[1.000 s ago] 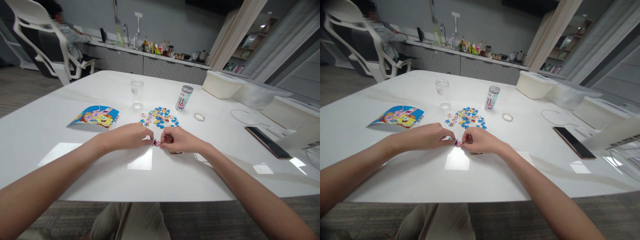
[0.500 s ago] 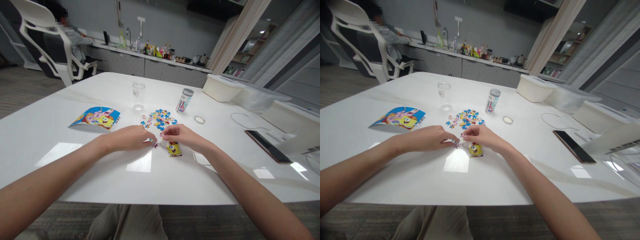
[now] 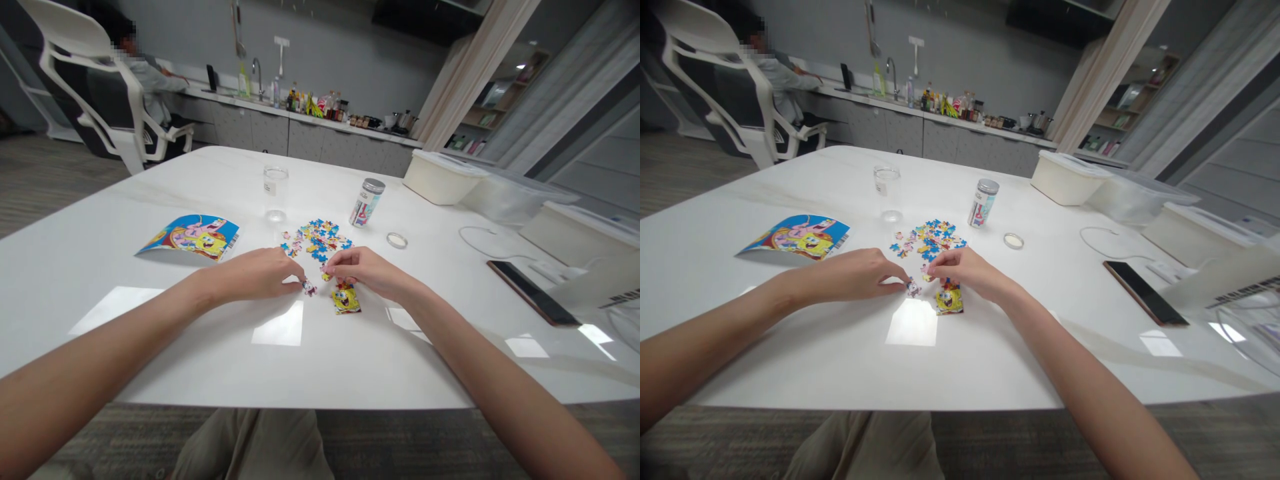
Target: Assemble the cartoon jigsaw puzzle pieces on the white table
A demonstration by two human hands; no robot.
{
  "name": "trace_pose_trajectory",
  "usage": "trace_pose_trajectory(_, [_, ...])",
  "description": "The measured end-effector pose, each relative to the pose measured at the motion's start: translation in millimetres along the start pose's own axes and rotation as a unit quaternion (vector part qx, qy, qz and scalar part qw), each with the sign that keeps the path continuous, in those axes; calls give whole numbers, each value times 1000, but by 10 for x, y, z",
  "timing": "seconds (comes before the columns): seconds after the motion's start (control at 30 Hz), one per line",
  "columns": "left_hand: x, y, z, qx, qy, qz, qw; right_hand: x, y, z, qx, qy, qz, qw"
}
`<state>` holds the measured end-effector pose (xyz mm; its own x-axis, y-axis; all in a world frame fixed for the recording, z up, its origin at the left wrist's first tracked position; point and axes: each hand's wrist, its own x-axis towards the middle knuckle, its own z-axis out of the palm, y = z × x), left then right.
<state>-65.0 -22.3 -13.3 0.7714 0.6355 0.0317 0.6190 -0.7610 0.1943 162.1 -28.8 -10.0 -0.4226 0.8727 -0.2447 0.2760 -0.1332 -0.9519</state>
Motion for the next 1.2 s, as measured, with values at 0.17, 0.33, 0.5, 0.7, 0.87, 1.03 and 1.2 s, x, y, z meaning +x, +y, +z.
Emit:
trace_pose_trajectory(0.17, [11,31,-4,25,0,-9,1000,8,3,-2,-3,10,-4,1000])
trace_pose_trajectory(0.33, [18,33,32,15,2,2,1000,-1,-26,1,-14,5,5,1000])
trace_pose_trajectory(0.5, [24,40,53,22,-2,-1,1000,-1,-40,-5,-44,3,17,999])
trace_pose_trajectory(0.7, [23,72,47,31,-5,-10,999,9,-14,-28,-60,3,24,998])
trace_pose_trajectory(0.87, [31,64,75,34,5,-10,999,43,34,-78,-73,18,14,997])
trace_pose_trajectory(1.03, [44,54,96,41,13,-7,999,72,60,-129,-105,23,10,994])
trace_pose_trajectory(1.2, [44,46,107,48,18,0,999,67,63,-157,-135,19,7,991])
